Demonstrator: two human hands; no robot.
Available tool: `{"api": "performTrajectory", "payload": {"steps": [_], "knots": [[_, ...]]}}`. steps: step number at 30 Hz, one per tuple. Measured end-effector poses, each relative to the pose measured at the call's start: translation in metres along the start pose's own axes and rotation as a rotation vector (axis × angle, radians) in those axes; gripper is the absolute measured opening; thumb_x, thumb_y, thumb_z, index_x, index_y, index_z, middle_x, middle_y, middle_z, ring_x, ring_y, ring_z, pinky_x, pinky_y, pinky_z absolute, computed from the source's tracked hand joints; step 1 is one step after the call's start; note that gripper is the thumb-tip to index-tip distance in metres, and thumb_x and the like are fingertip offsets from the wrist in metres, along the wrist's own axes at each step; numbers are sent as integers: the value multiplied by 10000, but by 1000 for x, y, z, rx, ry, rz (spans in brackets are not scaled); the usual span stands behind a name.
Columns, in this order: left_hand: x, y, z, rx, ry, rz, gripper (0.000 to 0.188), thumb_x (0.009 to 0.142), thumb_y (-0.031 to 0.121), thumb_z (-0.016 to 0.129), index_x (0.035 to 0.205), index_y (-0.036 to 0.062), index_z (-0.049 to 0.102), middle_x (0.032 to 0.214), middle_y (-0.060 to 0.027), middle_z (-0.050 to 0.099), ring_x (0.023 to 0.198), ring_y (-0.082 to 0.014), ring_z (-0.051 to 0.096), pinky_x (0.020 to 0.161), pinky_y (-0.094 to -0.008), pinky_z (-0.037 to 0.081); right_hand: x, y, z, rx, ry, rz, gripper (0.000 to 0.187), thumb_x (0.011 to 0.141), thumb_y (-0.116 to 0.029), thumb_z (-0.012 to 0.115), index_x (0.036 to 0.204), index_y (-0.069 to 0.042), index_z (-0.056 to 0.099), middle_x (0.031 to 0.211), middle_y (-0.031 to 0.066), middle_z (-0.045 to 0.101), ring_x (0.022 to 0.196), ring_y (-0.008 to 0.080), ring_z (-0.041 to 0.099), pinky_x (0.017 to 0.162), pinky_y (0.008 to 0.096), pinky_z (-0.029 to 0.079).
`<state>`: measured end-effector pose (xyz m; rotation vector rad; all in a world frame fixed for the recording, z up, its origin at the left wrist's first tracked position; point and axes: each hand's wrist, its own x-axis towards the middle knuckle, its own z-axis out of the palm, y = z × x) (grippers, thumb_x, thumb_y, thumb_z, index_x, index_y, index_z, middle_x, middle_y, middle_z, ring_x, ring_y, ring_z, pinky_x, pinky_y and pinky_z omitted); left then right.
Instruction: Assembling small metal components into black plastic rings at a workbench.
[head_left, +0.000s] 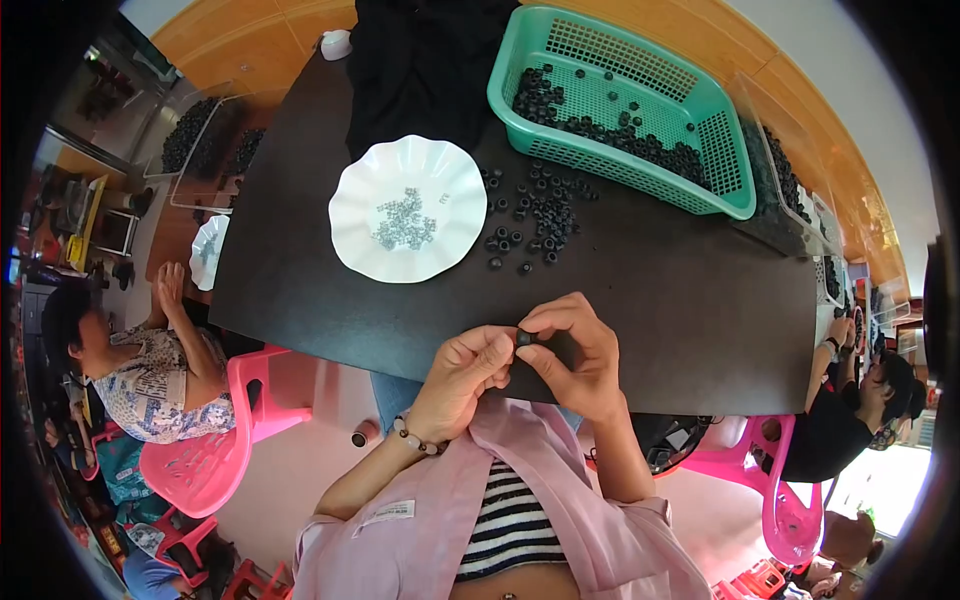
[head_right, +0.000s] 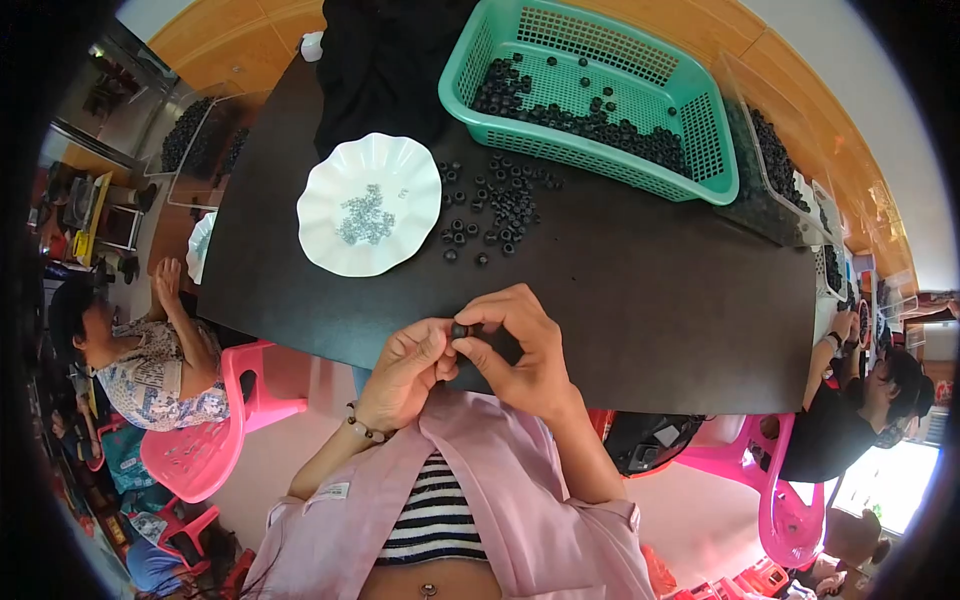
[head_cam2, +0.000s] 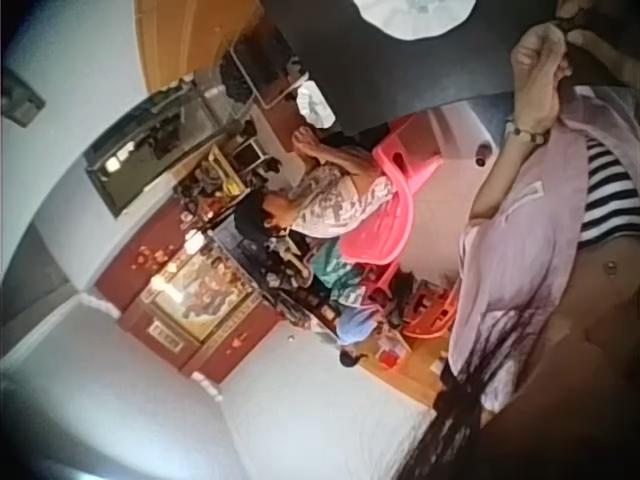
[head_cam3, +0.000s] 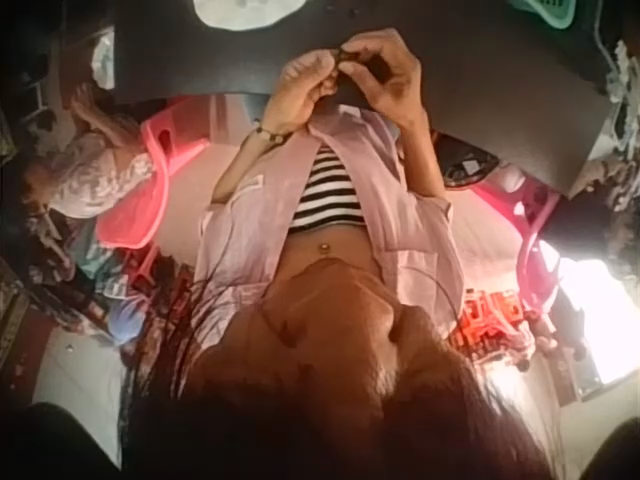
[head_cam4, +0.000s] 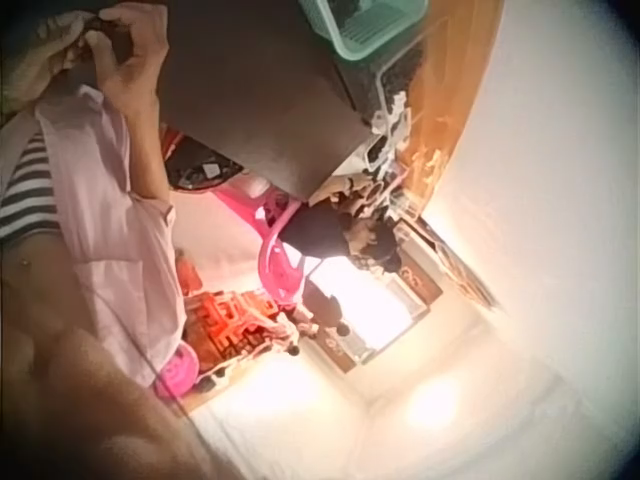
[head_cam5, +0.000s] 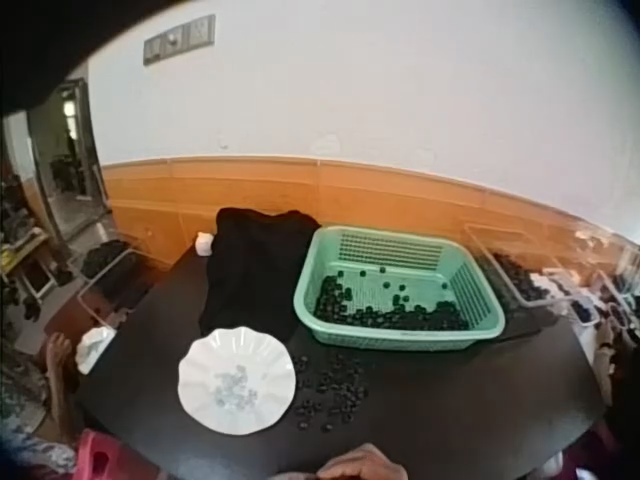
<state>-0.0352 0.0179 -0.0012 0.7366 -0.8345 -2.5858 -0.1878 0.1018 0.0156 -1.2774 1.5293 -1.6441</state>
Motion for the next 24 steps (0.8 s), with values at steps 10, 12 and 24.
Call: {"api": "performTrajectory", "payload": {"steps": [10, 12, 24], "knots": [[3, -4, -8, -23, -15, -15, 255, 959, 262, 591, 1048, 30, 649, 872, 17, 630, 694, -31, 499, 646, -176, 424, 4, -13, -1, -414, -48, -193, 326, 681, 37, 717, 986, -62, 661, 941, 87, 637, 841, 265, 556, 746, 344, 460], [3, -1, -3, -46, -20, -27, 261, 973, 255, 564, 1056, 22, 646, 907, 6, 635, 709, -33, 501, 659, -182, 430, 4, -13, -2, -398, -50, -176, 329, 682, 36, 716, 991, -61, 661, 944, 89, 637, 844, 266, 556, 749, 345, 460], [3, 1, -4, -126, -63, -71, 308, 1004, 252, 501, 1107, -11, 623, 922, -2, 608, 760, -43, 495, 695, -195, 426, 4, -7, 2, -307, -53, -112, 309, 699, 20, 719, 993, -57, 663, 945, 93, 649, 841, 260, 566, 749, 335, 470]]}}
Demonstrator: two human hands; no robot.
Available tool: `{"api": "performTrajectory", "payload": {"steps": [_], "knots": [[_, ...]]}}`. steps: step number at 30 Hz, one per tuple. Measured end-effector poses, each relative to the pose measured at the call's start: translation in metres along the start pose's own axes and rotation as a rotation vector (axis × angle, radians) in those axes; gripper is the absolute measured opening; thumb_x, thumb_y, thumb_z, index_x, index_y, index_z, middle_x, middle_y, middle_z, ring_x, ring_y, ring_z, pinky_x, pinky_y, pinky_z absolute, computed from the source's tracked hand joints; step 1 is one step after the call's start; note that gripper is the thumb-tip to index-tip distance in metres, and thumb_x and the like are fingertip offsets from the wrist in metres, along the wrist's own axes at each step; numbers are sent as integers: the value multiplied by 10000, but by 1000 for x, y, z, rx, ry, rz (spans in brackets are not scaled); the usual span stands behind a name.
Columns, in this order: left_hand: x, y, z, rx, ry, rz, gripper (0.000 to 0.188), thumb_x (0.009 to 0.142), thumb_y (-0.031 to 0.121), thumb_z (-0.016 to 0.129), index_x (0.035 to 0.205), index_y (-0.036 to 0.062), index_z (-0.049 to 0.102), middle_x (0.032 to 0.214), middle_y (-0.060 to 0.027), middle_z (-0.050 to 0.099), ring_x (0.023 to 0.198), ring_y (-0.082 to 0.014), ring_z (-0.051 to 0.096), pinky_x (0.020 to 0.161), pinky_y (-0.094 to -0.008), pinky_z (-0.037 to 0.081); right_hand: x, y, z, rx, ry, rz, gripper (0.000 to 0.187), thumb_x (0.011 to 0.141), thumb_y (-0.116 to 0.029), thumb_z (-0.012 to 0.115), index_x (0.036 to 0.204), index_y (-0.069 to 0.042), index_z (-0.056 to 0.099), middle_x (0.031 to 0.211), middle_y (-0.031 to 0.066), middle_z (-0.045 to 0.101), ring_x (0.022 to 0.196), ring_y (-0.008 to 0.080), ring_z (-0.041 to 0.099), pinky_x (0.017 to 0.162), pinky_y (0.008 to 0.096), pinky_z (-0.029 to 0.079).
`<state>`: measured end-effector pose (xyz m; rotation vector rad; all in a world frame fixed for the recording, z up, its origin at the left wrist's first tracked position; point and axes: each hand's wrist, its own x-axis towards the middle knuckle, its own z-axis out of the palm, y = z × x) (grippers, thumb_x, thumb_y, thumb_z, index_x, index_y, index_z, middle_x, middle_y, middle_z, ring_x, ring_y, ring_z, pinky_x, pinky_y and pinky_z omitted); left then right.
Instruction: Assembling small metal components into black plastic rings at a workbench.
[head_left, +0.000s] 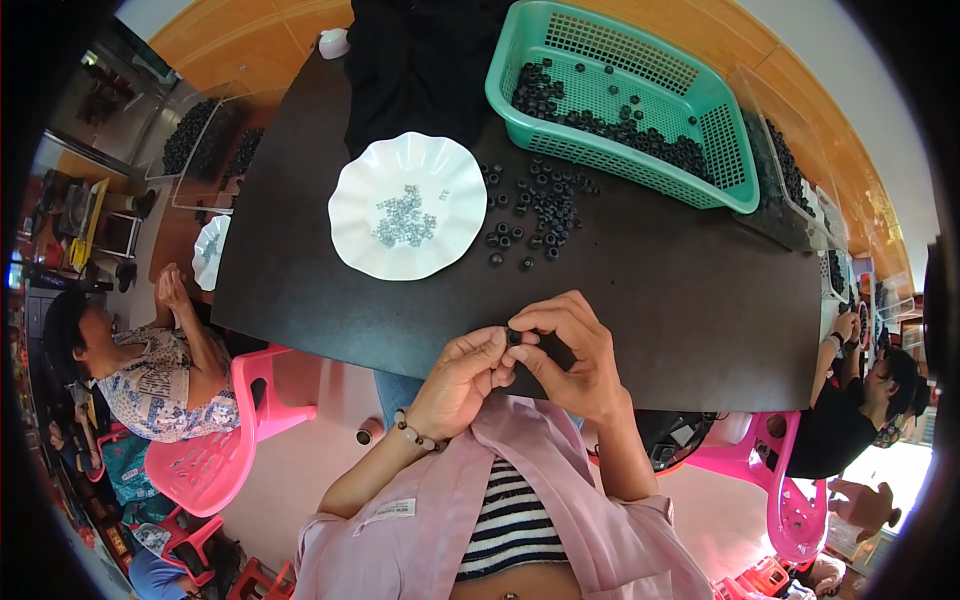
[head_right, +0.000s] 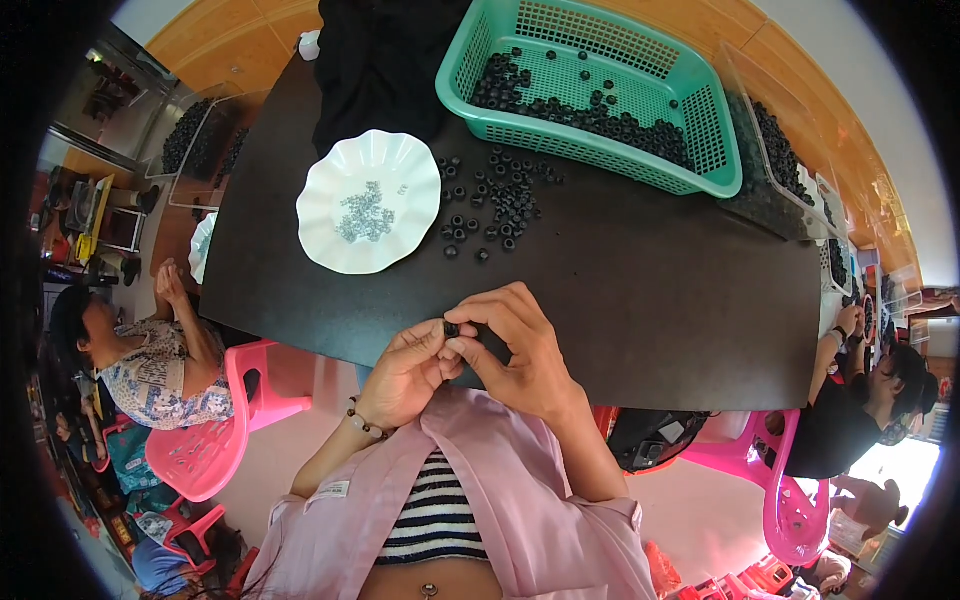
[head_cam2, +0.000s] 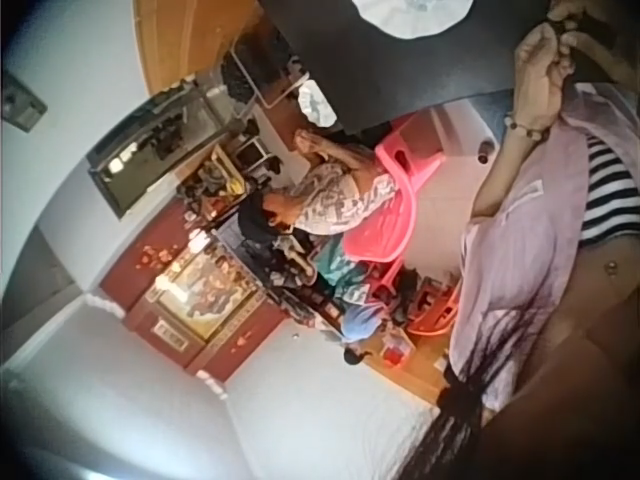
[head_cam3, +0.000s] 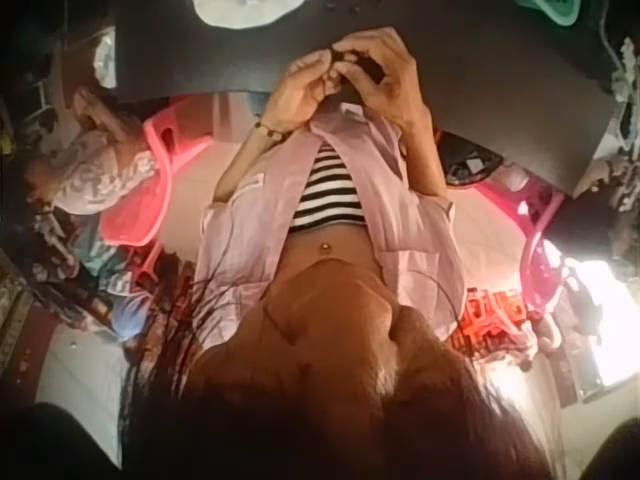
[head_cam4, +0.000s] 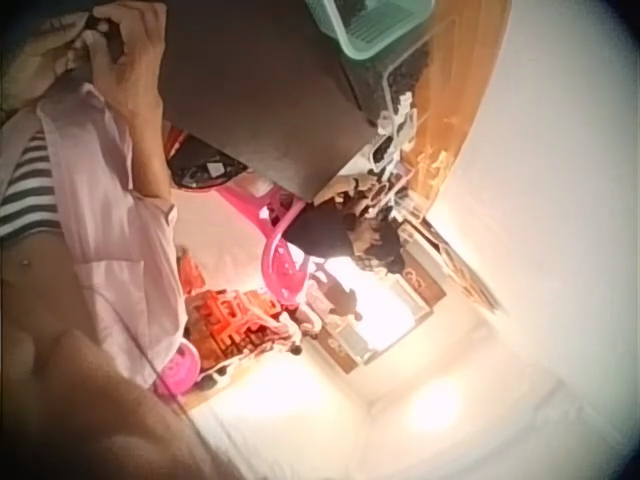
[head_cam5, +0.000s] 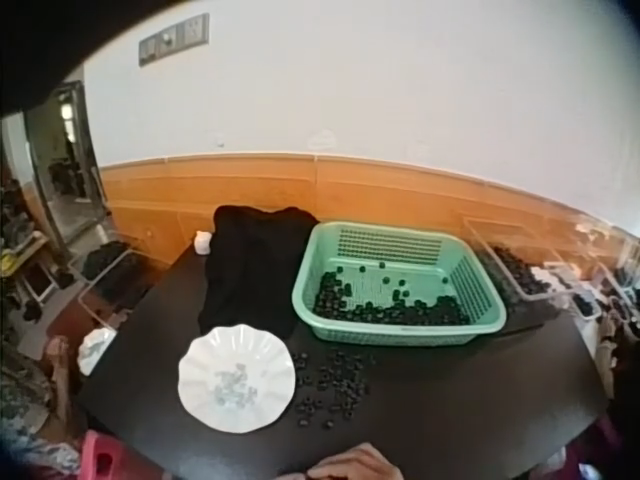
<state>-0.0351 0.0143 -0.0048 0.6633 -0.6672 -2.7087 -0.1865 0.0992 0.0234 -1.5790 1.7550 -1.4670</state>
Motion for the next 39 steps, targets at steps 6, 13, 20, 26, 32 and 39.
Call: {"api": "performTrajectory", "payload": {"steps": [6, 13, 20, 26, 32, 39], "knots": [[0, 0, -4, 25, -30, -16, 310, 997, 251, 511, 1116, -18, 611, 839, 20, 558, 759, -51, 489, 702, -215, 416, 3, -2, -3, -5, -25, 22, 275, 698, 28, 713, 953, -59, 660, 920, 73, 648, 822, 242, 564, 736, 332, 470], [-1, -2, -3, -40, -59, -24, 261, 986, 244, 537, 1085, 15, 615, 883, 25, 567, 763, -47, 483, 712, -208, 415, 4, -5, -5, -43, -86, -35, 288, 708, 27, 701, 982, -57, 667, 922, 72, 642, 832, 252, 560, 762, 330, 472], [6, -6, -19, -197, -79, -17, 226, 972, 223, 558, 1050, 16, 607, 857, 11, 553, 781, -86, 506, 712, -246, 438, 12, 8, -22, -96, -114, 28, 294, 736, -33, 727, 1023, -46, 661, 949, 100, 657, 885, 292, 581, 774, 366, 482], [6, -3, -21, -220, -54, -2, 250, 973, 253, 548, 1033, 18, 607, 834, 3, 542, 780, -113, 513, 737, -267, 462, 28, 30, -47, -352, -73, 45, 199, 772, -42, 696, 966, -42, 654, 876, 105, 641, 825, 304, 563, 726, 378, 476], [2, -1, -21, -226, -32, -8, 255, 994, 291, 501, 1005, 48, 577, 843, -3, 500, 793, -133, 475, 739, -290, 429, 43, 32, -45, -417, -100, 13, 186, 779, -43, 688, 963, -47, 654, 853, 96, 632, 833, 292, 562, 718, 372, 473], [-1, -6, -23, -250, -69, -3, 271, 989, 271, 522, 1048, 18, 597, 833, 8, 544, 764, -93, 527, 723, -267, 459, 80, 27, -29, -434, -204, -68, 166, 784, -22, 671, 949, -35, 654, 876, 95, 643, 833, 279, 551, 721, 355, 456]]}}
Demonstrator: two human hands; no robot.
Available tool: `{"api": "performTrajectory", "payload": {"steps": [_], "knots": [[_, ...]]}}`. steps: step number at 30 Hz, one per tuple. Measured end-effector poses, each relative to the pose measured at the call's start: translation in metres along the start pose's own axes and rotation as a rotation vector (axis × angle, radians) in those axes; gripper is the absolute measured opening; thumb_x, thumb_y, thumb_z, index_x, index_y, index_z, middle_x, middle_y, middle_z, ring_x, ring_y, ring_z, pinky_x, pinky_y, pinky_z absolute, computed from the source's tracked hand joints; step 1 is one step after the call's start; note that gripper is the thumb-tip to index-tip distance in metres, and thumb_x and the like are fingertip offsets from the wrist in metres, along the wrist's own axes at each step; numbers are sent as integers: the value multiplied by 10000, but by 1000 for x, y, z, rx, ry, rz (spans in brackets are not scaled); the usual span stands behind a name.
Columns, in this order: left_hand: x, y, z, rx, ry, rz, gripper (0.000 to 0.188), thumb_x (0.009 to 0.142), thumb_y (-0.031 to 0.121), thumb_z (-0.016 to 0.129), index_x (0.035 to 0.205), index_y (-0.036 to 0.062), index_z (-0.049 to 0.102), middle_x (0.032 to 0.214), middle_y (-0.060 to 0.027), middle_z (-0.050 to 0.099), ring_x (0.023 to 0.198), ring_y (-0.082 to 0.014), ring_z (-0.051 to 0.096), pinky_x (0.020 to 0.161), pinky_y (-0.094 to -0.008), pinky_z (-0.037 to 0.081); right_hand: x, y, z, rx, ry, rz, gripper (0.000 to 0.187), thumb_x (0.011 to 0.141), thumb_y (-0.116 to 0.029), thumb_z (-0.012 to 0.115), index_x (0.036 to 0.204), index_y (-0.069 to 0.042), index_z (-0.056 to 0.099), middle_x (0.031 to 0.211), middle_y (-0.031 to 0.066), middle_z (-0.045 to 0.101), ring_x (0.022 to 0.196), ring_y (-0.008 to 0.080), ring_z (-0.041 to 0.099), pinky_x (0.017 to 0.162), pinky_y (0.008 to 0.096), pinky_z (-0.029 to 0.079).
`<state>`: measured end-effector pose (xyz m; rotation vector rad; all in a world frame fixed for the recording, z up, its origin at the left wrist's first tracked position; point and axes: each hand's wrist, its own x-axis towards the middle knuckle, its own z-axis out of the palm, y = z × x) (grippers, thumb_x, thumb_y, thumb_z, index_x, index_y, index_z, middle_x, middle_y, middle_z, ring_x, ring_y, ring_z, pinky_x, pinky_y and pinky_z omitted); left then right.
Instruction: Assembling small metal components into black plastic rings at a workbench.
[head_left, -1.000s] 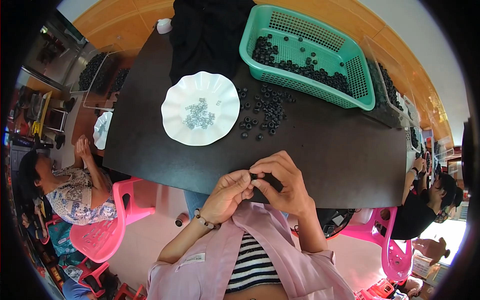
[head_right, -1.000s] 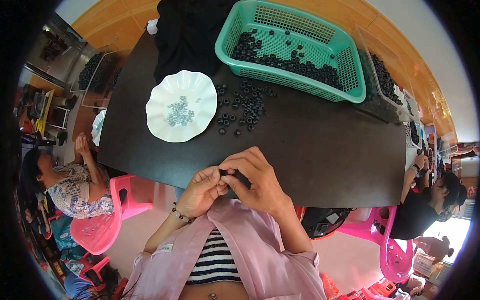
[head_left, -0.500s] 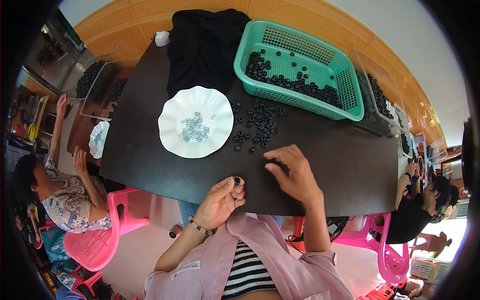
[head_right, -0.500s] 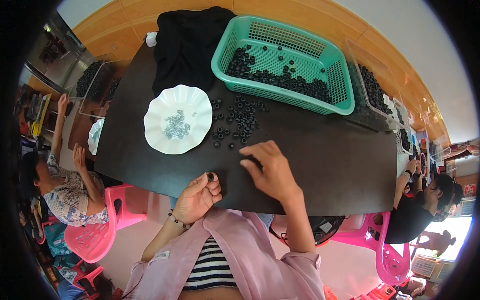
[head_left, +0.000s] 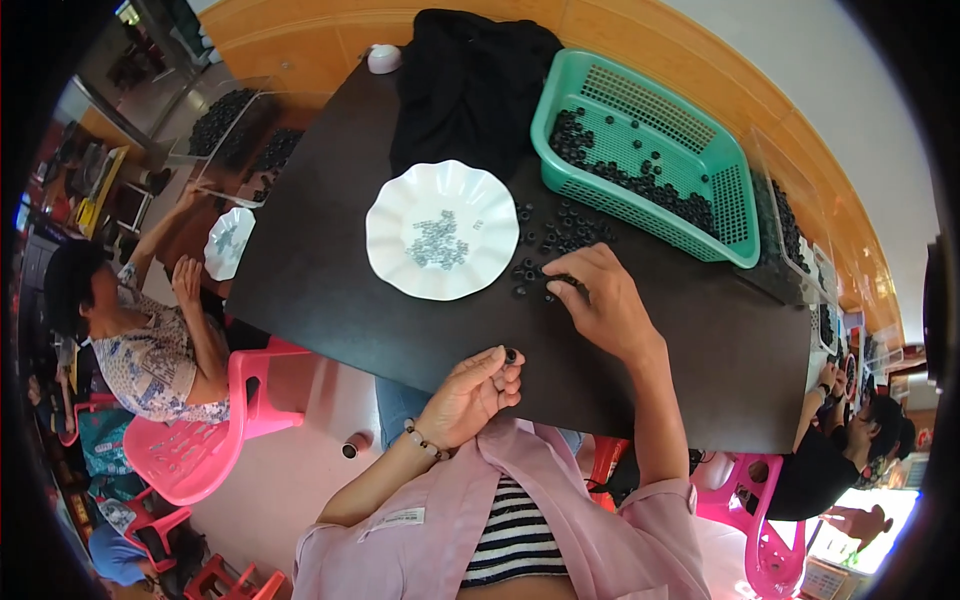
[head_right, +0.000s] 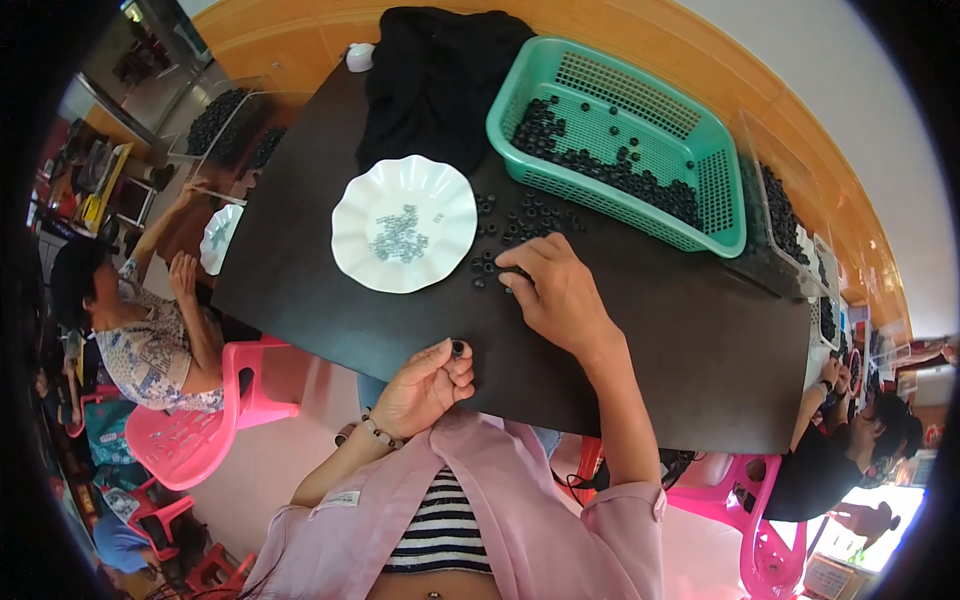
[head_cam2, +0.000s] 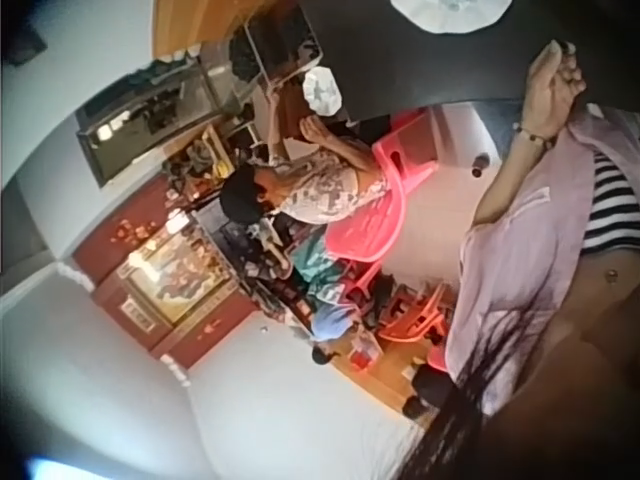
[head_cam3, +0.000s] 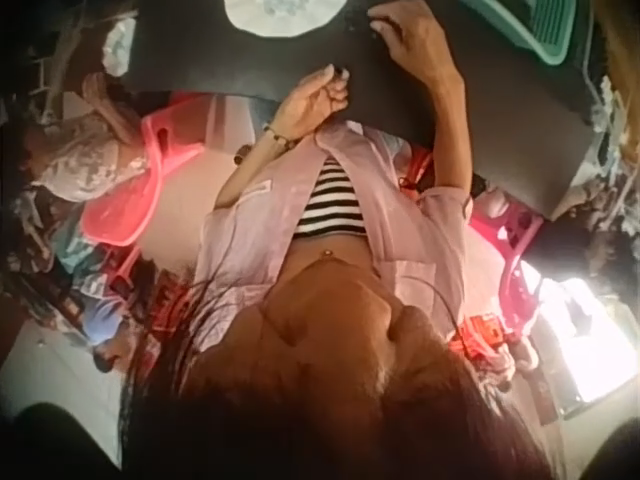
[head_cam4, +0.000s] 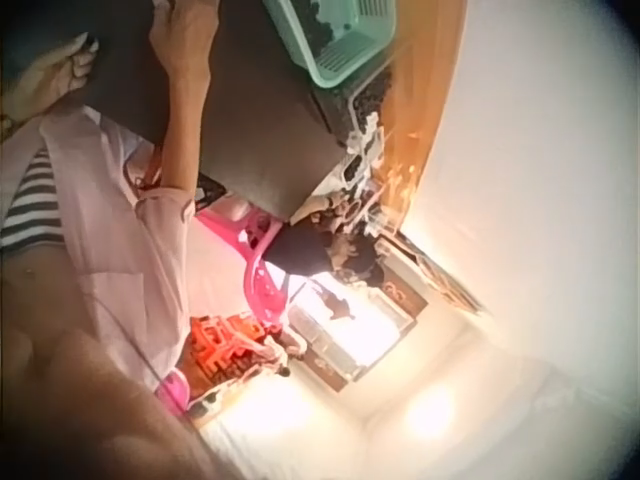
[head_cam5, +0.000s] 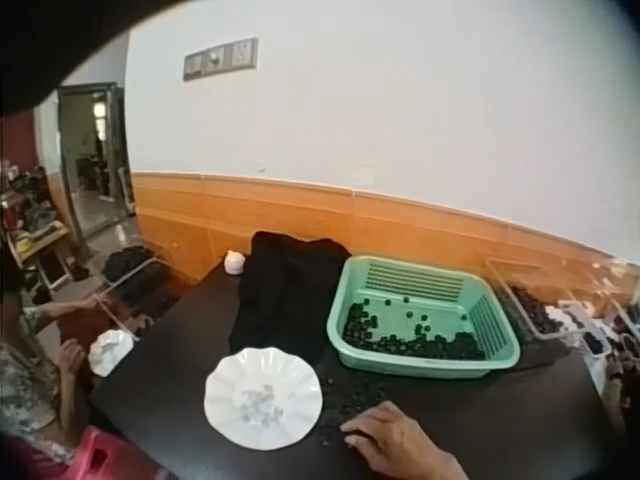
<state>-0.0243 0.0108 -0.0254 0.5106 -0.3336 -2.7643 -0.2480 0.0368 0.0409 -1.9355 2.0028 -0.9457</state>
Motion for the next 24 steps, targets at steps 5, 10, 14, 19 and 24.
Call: {"api": "performTrajectory", "payload": {"steps": [5, 10, 14, 19, 24], "knots": [[-8, 0, -8, 76, -8, 69, 270, 994, 267, 517, 1042, 15, 600, 810, 6, 537, 755, -82, 518, 713, -260, 456, 41, -1, 26, 53, 4, -225, 137, 782, -13, 657, 917, -33, 651, 861, 96, 637, 821, 290, 539, 748, 373, 448], [-12, 6, -7, 10, -8, 79, 268, 996, 262, 513, 1035, 12, 602, 807, 2, 536, 744, -86, 511, 706, -261, 454, 75, 7, 42, -91, -19, -148, 156, 777, -23, 657, 925, -60, 684, 851, 98, 637, 843, 295, 551, 744, 378, 464], [-10, 6, -10, -7, -10, 83, 263, 998, 262, 501, 1028, 15, 585, 805, -15, 527, 760, -112, 514, 704, -277, 444, 90, 10, 59, -110, -20, -181, 157, 775, -32, 664, 928, -61, 688, 844, 98, 639, 845, 295, 552, 747, 381, 467], [-8, 6, -12, -6, -30, 87, 259, 1002, 256, 492, 1031, 15, 581, 820, -19, 534, 769, -114, 521, 710, -284, 449, 98, 8, 73, -161, -41, -217, 149, 743, -64, 701, 892, -69, 704, 830, 100, 641, 867, 292, 572, 755, 385, 491], [-8, 7, -10, 0, -30, 77, 254, 1004, 251, 488, 1033, 15, 579, 827, -21, 537, 771, -114, 523, 714, -288, 452, 99, 9, 77, -270, -76, -193, 86, 757, -97, 701, 840, -79, 695, 785, 86, 642, 815, 277, 573, 708, 376, 474]]}}
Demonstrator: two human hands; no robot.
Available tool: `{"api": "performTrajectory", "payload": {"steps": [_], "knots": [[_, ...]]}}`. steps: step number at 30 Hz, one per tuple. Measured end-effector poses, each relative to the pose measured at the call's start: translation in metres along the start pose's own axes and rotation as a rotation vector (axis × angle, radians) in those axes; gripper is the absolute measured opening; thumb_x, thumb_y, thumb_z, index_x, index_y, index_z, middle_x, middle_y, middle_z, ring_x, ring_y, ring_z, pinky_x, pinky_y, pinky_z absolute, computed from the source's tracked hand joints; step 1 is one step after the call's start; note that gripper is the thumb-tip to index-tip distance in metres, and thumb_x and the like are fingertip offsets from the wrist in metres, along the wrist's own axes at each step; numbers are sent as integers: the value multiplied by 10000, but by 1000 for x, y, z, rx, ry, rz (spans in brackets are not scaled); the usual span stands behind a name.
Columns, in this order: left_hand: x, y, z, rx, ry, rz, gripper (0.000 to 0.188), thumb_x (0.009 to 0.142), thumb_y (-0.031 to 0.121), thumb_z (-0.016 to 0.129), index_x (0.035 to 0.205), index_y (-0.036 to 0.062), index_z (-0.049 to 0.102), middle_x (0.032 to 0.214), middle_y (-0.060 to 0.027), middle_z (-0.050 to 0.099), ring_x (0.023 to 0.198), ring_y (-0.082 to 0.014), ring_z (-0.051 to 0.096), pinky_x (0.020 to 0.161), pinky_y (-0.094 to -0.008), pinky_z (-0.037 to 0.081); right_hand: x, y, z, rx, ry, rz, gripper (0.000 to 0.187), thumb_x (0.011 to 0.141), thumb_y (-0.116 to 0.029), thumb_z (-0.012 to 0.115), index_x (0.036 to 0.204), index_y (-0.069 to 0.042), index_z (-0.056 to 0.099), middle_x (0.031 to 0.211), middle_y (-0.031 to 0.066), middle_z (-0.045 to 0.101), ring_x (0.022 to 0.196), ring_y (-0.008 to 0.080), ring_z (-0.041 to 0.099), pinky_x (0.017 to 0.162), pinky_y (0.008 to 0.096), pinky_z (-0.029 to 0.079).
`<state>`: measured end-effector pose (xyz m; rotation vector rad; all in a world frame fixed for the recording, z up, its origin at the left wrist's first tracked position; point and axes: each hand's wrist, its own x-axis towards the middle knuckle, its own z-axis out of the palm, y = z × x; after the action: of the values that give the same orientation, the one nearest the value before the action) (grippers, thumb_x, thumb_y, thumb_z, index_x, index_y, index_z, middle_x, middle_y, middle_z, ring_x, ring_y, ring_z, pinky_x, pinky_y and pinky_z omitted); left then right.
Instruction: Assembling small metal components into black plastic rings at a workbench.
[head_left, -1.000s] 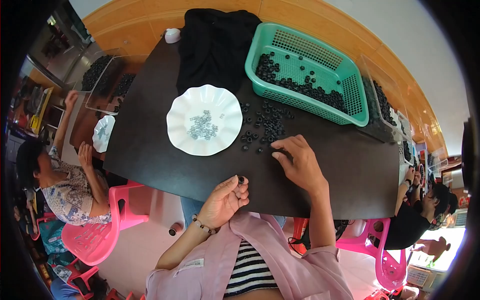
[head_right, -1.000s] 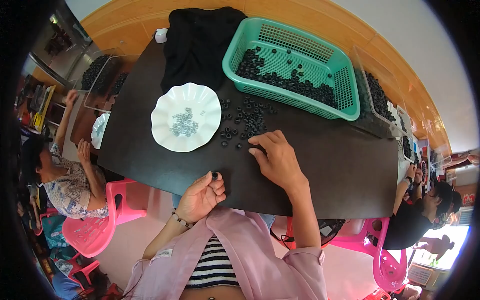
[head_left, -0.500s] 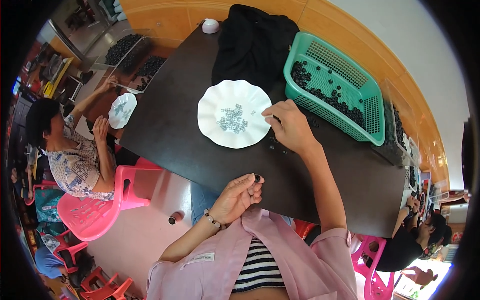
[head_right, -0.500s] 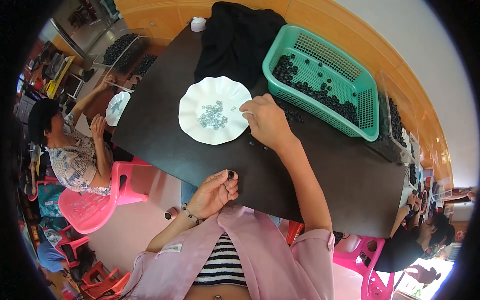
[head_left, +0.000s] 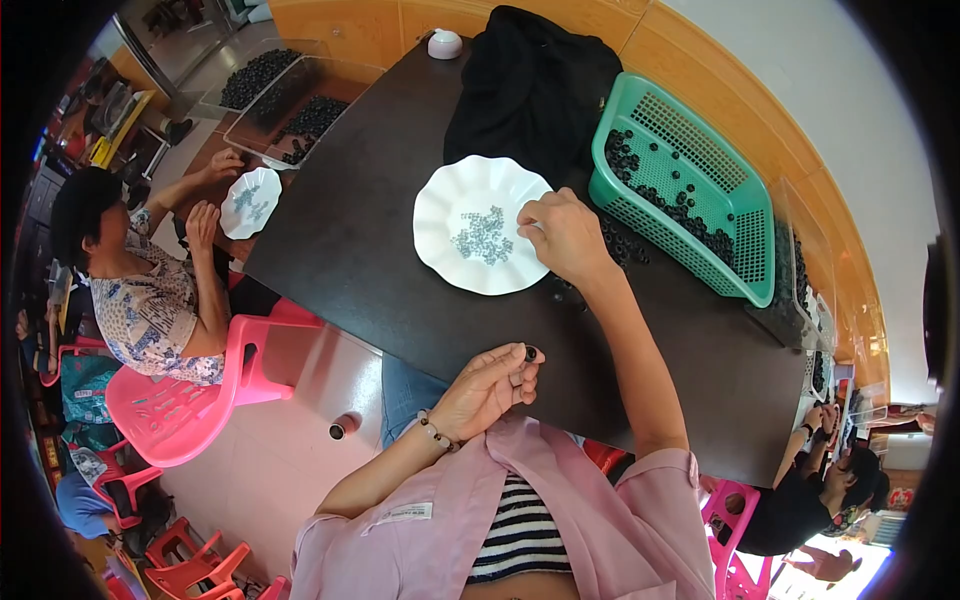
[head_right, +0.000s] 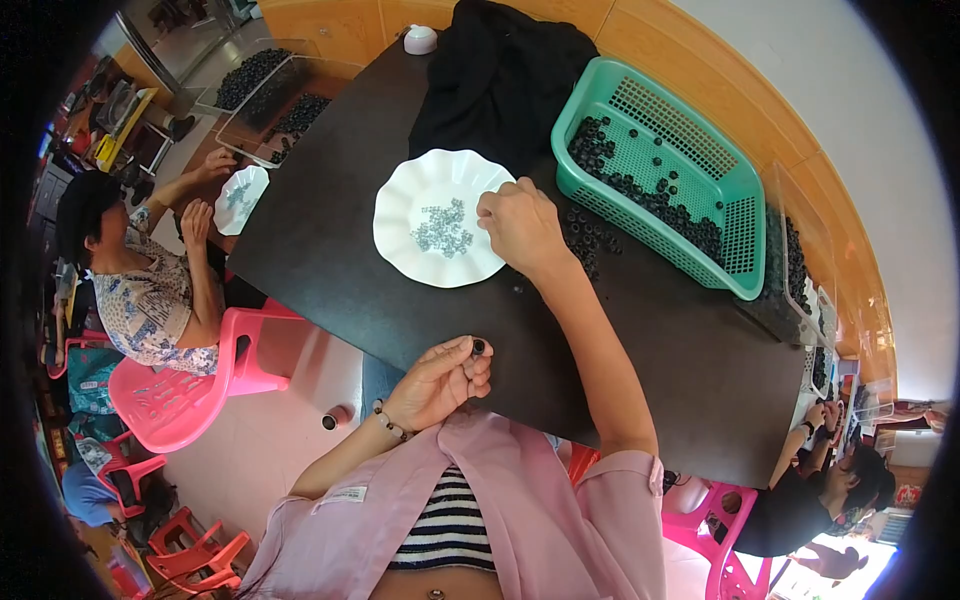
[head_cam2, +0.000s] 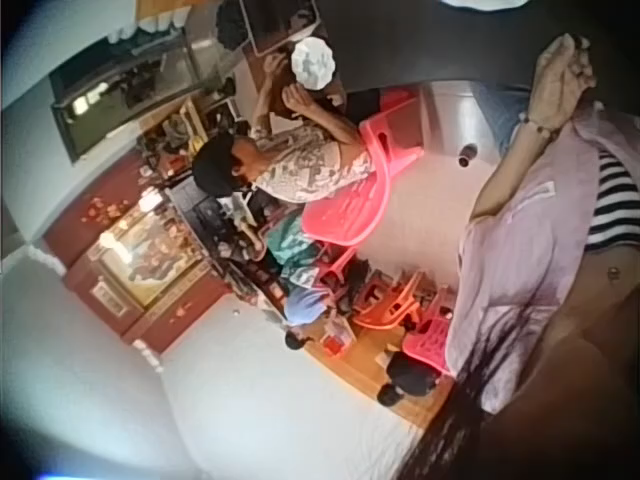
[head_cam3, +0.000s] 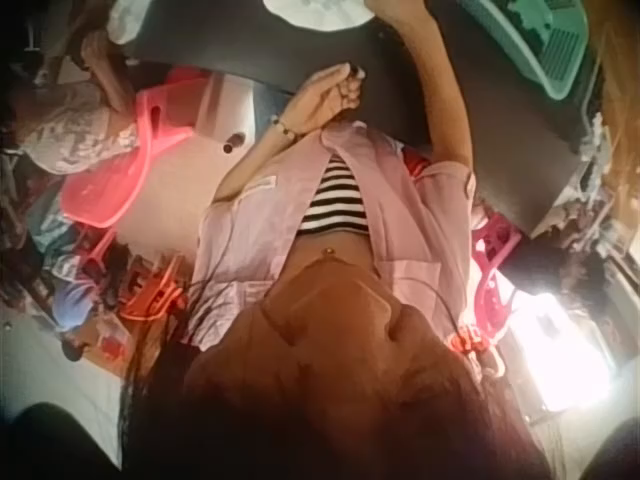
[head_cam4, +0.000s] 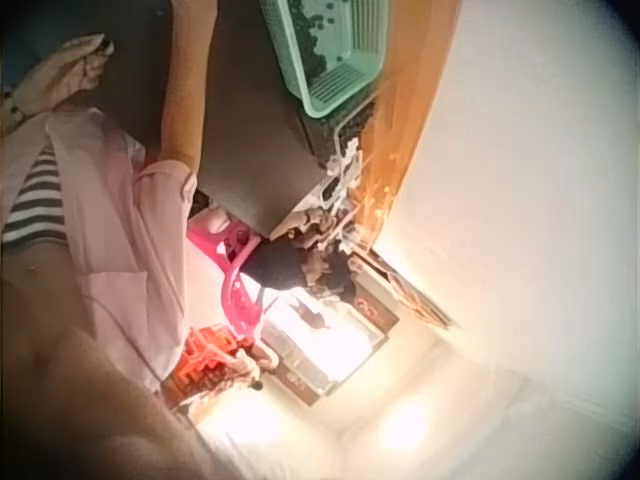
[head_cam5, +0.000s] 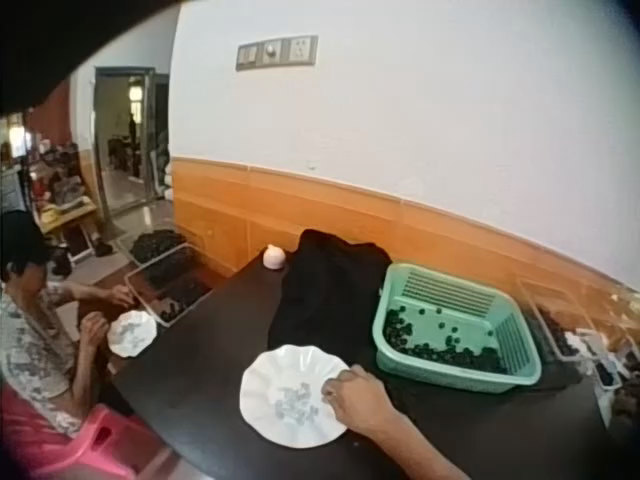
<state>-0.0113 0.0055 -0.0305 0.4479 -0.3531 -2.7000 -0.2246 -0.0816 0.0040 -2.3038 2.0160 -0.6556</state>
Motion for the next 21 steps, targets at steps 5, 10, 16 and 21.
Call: {"api": "performTrajectory", "payload": {"steps": [5, 10, 16, 21], "knots": [[1, 0, 0, 9, -3, -1, 252, 1001, 252, 493, 1038, 18, 577, 827, -16, 536, 771, -112, 521, 718, -285, 452, -8, 0, -3, 26, 16, 20, 64, 758, -94, 693, 819, -77, 690, 763, 94, 638, 785, 283, 562, 691, 379, 465], [1, 3, 5, 18, 27, -9, 256, 992, 266, 514, 1047, 25, 580, 813, 3, 516, 763, -92, 506, 717, -267, 443, -36, -27, -39, 615, -15, 300, 71, 814, -91, 691, 881, -70, 702, 730, 65, 625, 646, 136, 543, 628, 266, 443], [0, 8, 22, 79, 46, 14, 262, 982, 286, 544, 1064, 45, 607, 800, 32, 520, 728, -49, 472, 691, -210, 407, -98, -57, -61, 1178, 23, 344, 74, 877, -7, 634, 938, 5, 676, 894, 44, 661, 849, 89, 605, 784, 242, 483], [0, 4, 30, 71, 41, 19, 235, 972, 302, 561, 1002, 73, 601, 799, 39, 515, 732, -42, 458, 689, -206, 393, -125, -65, -52, 1295, 86, 314, 108, 870, -5, 653, 972, -8, 688, 1035, 90, 631, 893, 128, 605, 796, 260, 487]]}}
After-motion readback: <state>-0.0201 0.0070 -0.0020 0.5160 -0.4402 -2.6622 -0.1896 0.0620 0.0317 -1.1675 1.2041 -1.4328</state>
